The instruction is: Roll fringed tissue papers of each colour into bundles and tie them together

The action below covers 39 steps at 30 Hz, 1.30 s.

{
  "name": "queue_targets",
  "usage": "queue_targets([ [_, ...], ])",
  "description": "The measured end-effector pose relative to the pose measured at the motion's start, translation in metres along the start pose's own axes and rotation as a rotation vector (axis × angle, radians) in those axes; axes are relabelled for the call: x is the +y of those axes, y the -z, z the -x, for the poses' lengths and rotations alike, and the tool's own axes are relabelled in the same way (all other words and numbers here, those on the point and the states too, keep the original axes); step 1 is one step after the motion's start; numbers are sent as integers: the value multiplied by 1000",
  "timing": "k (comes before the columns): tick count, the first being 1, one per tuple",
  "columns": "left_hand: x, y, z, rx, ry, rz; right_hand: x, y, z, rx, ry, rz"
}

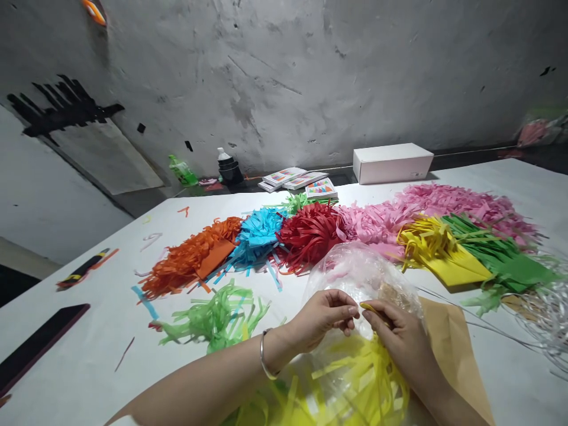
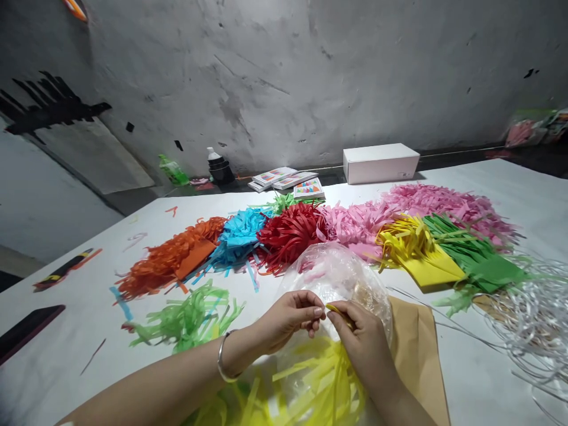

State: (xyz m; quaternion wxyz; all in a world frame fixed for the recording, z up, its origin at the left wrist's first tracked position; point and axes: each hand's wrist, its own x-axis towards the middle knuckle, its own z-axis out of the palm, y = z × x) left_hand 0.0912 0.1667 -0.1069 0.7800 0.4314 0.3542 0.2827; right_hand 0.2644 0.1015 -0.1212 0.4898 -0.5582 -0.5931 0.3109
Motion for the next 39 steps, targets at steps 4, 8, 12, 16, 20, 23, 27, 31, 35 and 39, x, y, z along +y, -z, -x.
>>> queue_targets([
  [4,-1,-2,1,-3,-7,0,-1,-2,-1,-58,-35,-41],
  [8,-4,-2,0,-20,-56,-27,0,-1,-2,-102,-75,-78],
  [12,-5,0,1,-47,-94,-84,-1,1,-2,-120,-21,-37],
  [16,-1,1,1,-19,-102,-90,-2,2,0,-120,47,12],
  [20,1,1,2,5,-98,-68,-4,1,2,-107,133,82],
  [23,-1,1,1,-11,-111,-67,-3,-1,3,-110,185,145],
  [27,-5,1,0,-33,-141,-87,1,-3,5,-82,217,229],
  [31,-8,1,0,-23,-152,-91,4,-3,6,-85,280,308],
  [35,-8,0,1,-19,-146,-98,1,-1,5,-152,236,252],
  [39,-5,-2,2,-27,-161,-150,-2,0,4,-215,186,165],
])
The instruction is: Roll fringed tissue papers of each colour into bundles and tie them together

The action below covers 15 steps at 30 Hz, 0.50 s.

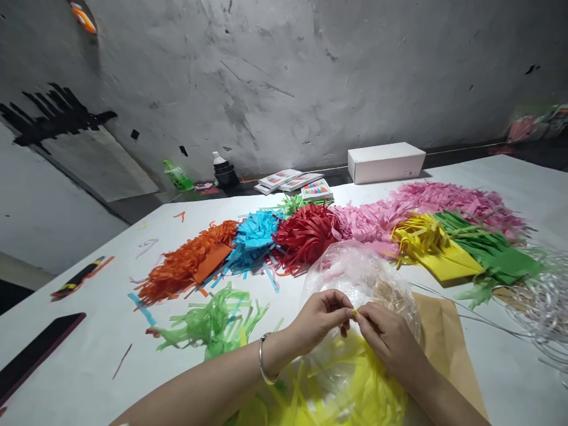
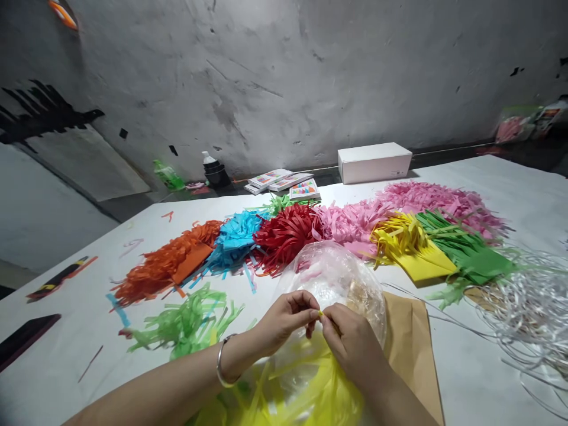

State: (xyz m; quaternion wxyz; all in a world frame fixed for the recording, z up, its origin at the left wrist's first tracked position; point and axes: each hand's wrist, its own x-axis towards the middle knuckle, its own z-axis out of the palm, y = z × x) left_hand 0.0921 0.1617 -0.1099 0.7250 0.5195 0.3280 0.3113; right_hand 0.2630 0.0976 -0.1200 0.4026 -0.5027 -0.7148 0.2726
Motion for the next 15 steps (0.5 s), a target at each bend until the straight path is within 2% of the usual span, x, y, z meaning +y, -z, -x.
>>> queue_targets([
  [9,-1,8,1,-68,45,-53,0,3,0,-101,50,105],
  [15,0,10,4,-95,58,-120,1,0,1,-80,-19,42],
])
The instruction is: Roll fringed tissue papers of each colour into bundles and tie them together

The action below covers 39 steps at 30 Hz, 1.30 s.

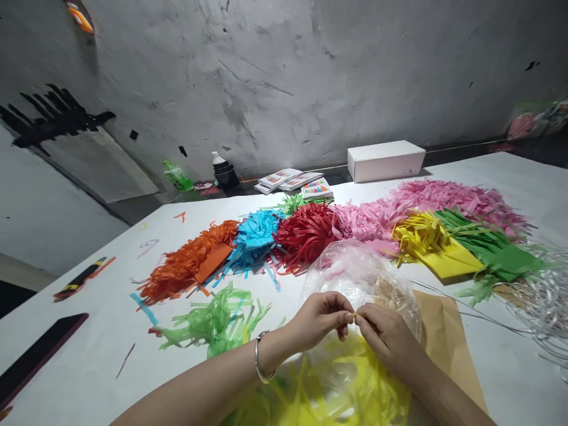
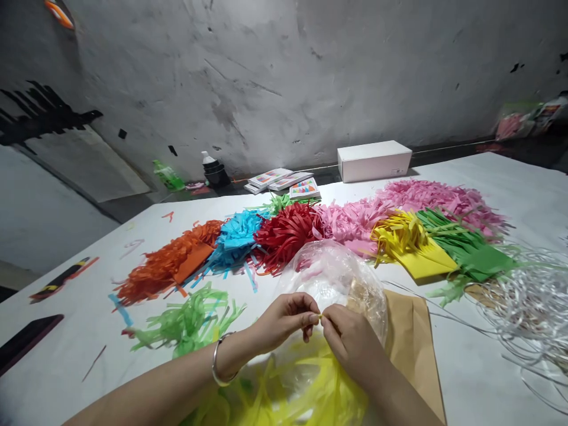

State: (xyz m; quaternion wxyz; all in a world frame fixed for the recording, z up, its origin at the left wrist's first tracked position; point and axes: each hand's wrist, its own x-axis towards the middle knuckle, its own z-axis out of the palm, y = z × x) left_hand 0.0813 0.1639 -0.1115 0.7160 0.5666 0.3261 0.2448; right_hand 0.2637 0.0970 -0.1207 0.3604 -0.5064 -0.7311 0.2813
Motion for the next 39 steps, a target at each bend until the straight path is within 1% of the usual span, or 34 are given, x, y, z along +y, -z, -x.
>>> queue_targets([
  [5,-3,0,0,30,-42,-26,0,-3,0,-24,32,2],
  [7,-2,0,0,37,-39,-25,0,-4,-1,13,15,-18],
  [11,0,0,-2,94,-39,19,-2,-2,-2,88,-2,-93],
  [15,2,-3,-4,130,-30,46,-4,1,-3,88,-5,-136],
  [18,5,-3,-2,123,3,41,-6,2,-3,79,-24,-189],
  [21,8,-2,1,112,7,44,-7,3,-3,92,-45,-214],
  [28,4,-1,0,112,-11,-2,-5,2,-3,91,-41,-155],
  [31,1,0,-1,114,-52,-133,-4,1,-3,86,-44,-142],
  [33,2,1,1,120,-105,-319,-2,0,-3,84,-53,-130],
  [34,3,2,2,122,-151,-429,-1,0,-3,79,-59,-125],
  [36,4,3,4,124,-289,-628,0,-1,-3,65,-71,-126],
  [39,4,6,6,108,-501,-800,1,-2,-2,42,-82,-147],
])
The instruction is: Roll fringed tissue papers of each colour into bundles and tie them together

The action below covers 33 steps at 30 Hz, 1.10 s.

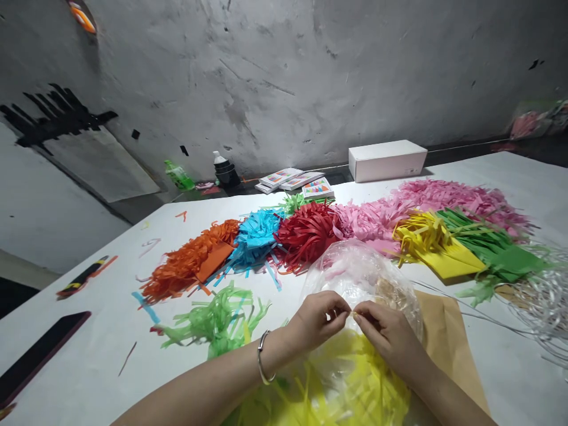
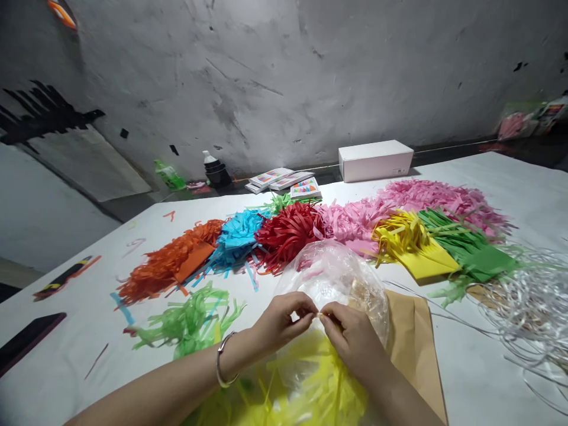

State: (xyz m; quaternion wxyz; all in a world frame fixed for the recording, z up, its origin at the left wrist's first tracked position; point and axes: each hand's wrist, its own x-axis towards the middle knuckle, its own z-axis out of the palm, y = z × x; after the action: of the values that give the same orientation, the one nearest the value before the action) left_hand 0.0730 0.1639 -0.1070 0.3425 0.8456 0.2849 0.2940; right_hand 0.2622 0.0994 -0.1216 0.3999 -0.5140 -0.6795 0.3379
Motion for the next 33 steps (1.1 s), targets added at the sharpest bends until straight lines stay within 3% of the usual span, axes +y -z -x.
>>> queue_targets([
  [7,-5,-1,2,23,-170,-144,-2,0,-1,-43,-30,-71],
  [17,-6,3,2,28,-173,-134,-3,2,-3,-28,-69,-95],
  [23,-6,2,1,0,-264,-211,-3,2,-2,-55,-95,-142],
  [33,-6,19,-3,-206,-436,-319,-1,2,-4,-170,-160,-239],
])
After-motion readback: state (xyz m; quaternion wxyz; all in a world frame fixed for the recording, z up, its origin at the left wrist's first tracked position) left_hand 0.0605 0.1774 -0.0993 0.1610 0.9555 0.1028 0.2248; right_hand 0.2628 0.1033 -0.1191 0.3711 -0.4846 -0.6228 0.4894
